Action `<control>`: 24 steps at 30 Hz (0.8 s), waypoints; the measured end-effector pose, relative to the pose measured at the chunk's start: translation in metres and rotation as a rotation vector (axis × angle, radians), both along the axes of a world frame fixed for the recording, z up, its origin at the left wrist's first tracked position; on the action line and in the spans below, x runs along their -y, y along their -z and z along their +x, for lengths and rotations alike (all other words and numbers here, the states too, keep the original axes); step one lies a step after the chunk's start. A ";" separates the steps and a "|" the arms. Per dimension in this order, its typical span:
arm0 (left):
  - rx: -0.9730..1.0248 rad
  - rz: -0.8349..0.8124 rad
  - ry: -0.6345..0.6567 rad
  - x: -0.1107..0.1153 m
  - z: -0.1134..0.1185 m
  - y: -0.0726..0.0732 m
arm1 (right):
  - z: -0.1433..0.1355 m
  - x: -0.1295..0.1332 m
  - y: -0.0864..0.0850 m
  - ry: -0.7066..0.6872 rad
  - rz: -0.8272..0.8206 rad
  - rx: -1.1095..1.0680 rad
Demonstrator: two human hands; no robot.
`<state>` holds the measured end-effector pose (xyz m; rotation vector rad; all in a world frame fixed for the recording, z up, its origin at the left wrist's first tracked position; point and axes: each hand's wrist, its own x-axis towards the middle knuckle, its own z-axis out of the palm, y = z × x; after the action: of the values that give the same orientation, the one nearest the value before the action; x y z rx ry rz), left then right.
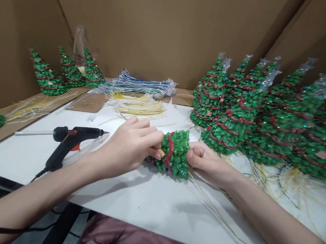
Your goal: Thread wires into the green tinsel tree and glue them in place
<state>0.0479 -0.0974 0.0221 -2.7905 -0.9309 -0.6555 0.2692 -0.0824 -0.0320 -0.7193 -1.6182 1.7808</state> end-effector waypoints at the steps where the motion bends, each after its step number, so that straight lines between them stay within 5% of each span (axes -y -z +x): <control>1: 0.007 -0.013 -0.006 0.000 0.001 0.000 | 0.000 0.000 0.001 0.010 -0.001 -0.009; 24: -0.060 0.170 -0.034 0.006 0.012 0.000 | -0.004 0.005 -0.002 0.082 -0.034 -0.067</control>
<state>0.0596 -0.1032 0.0220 -2.6242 -0.8665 -0.6120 0.2655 -0.0875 -0.0297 -0.7228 -1.4969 1.7587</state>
